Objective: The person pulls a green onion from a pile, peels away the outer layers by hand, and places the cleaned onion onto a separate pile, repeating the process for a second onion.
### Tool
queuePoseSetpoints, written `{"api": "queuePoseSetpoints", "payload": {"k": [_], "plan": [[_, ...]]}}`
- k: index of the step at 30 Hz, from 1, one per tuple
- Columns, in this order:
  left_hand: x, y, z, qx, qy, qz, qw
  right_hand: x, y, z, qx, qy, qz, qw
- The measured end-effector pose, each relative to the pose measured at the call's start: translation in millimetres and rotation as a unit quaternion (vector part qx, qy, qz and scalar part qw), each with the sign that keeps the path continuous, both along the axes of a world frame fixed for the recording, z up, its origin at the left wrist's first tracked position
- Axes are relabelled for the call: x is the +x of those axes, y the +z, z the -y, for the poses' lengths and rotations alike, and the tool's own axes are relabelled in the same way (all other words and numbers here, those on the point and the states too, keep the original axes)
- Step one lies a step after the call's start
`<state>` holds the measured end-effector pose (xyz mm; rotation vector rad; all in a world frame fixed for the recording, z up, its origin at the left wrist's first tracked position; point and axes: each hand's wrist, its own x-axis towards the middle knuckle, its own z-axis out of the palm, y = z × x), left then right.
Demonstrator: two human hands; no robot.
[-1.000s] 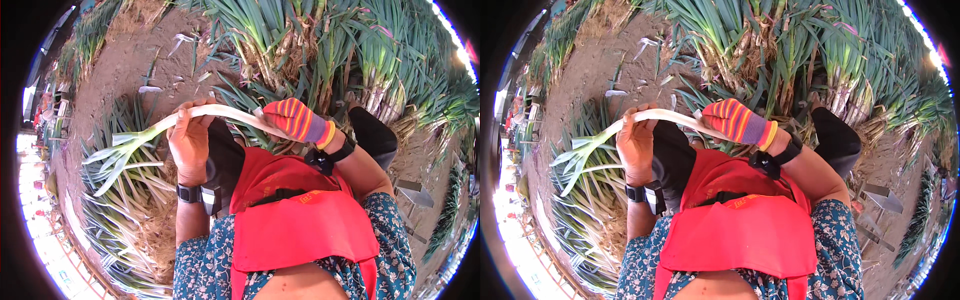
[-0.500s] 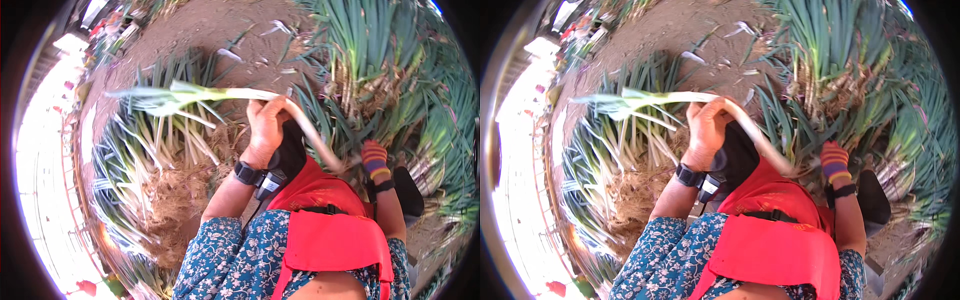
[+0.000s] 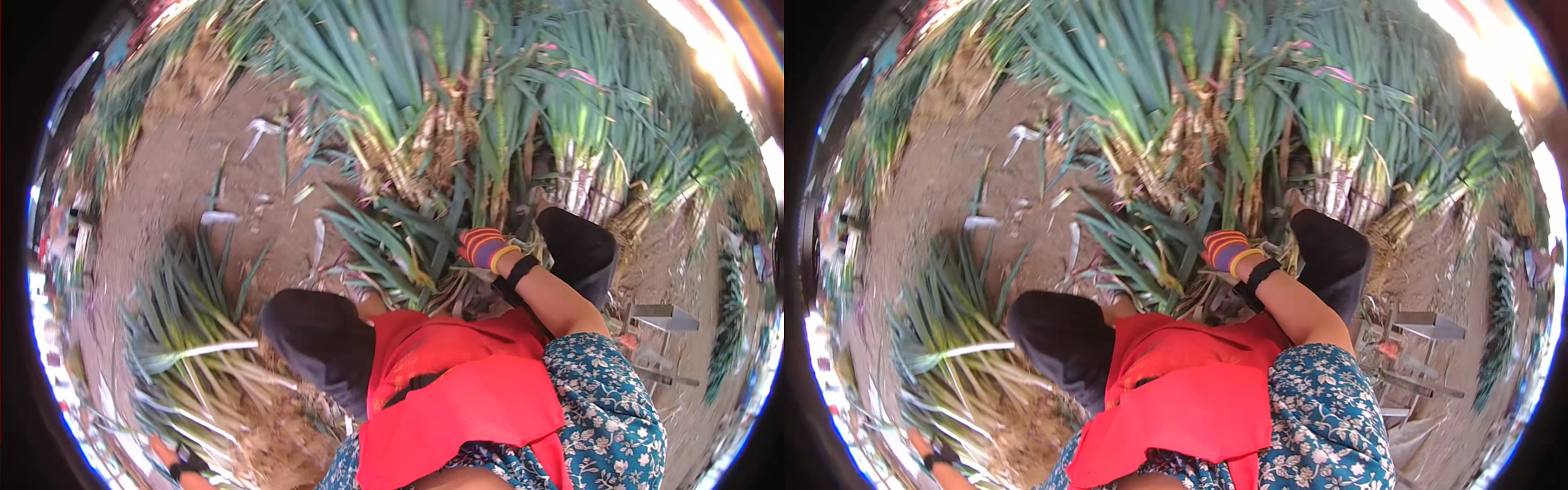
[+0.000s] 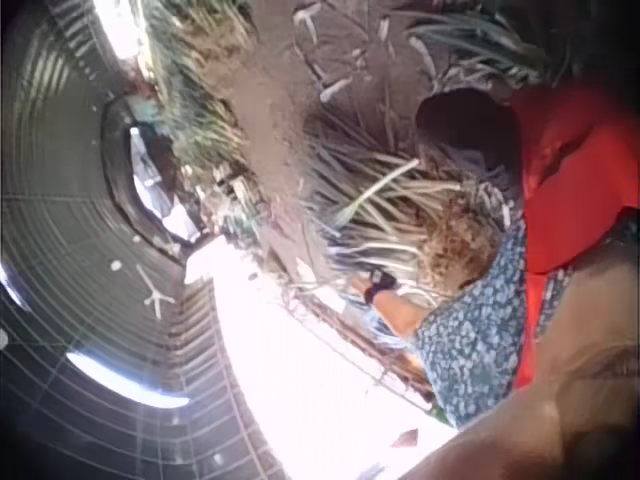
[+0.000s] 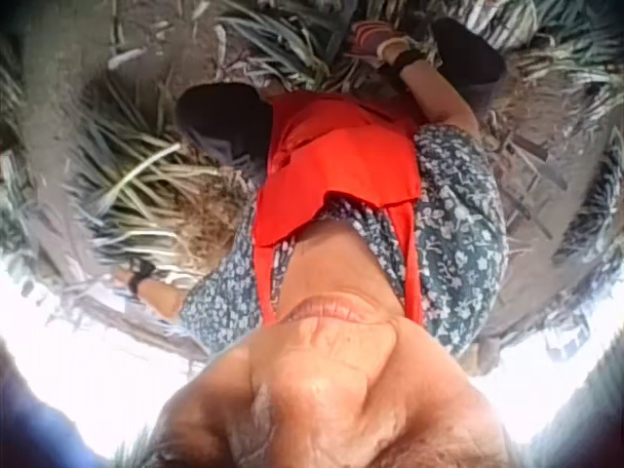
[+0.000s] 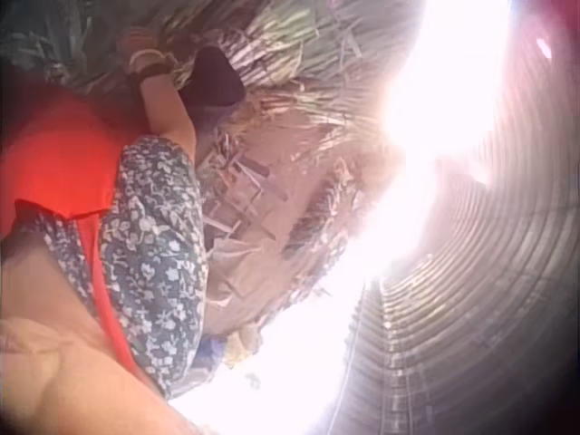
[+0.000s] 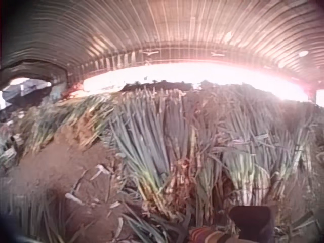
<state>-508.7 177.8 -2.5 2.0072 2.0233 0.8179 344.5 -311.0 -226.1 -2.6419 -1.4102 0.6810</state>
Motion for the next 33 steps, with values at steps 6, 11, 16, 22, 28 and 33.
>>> {"api": "queuePoseSetpoints", "payload": {"k": [6, 11, 16, 22, 28, 33], "plan": [[154, -67, -47, -0.055, -0.088, 0.313, 0.944, 54, 1, -26, 0.136, -0.214, -0.024, 0.967], [615, -40, 153, -0.212, -0.388, 0.227, 0.867, 132, -25, -35, 0.237, -0.31, -0.039, 0.92], [771, -45, 259, -0.458, -0.477, 0.363, 0.656, 211, -25, -85, 0.337, -0.386, 0.139, 0.847], [810, -82, 287, -0.535, -0.398, 0.339, 0.664, 256, 14, -146, 0.289, -0.547, -0.054, 0.784], [842, -89, 326, -0.573, -0.447, 0.335, 0.6, 327, -36, -66, 0.185, -0.307, 0.16, 0.92], [818, -85, 308, -0.573, -0.394, 0.364, 0.619, 193, 21, -110, 0.107, -0.023, 0.203, 0.973]]}}
